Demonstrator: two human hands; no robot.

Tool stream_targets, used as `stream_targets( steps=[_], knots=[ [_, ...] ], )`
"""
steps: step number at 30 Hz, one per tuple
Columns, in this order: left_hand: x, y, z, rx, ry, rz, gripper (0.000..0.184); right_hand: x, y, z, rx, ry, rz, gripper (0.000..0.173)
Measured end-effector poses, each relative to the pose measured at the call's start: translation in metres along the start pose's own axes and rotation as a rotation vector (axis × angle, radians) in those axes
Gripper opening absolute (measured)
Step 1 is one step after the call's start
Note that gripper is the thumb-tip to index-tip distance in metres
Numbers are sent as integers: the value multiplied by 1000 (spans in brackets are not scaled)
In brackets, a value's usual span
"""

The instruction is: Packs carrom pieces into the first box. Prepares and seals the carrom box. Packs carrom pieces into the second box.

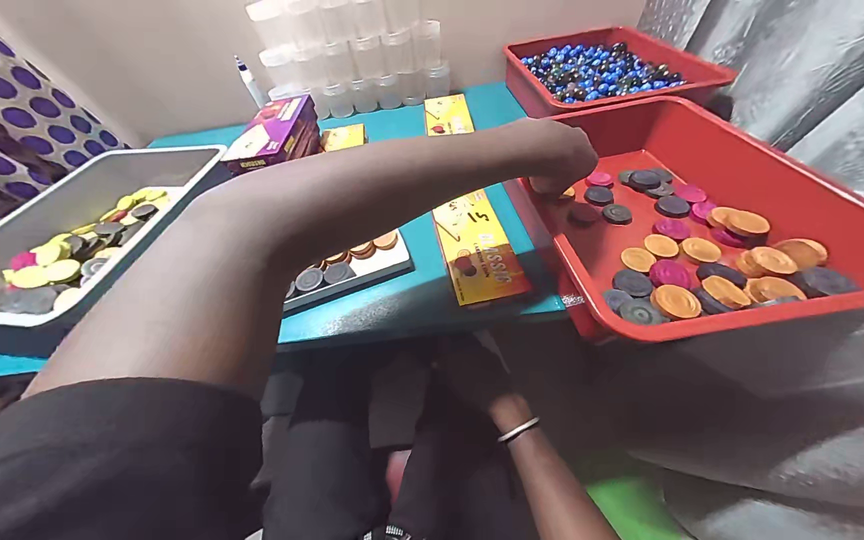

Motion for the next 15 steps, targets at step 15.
stream_targets(
  steps=[15],
  knots=[
    [38, 215, -9, -291, 211, 34, 18, 0, 36, -4, 217, -149, -259, 47]
  ],
)
Point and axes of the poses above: each hand's wrist, its own y-axis away from the middle knuckle, its own z-axis out of the back of the hand, x = y × z, the point moved 7 cm from there along -y, towards the middle knuckle, and after that the axes turned 6 degrees about -y, right-handed, at the moved point
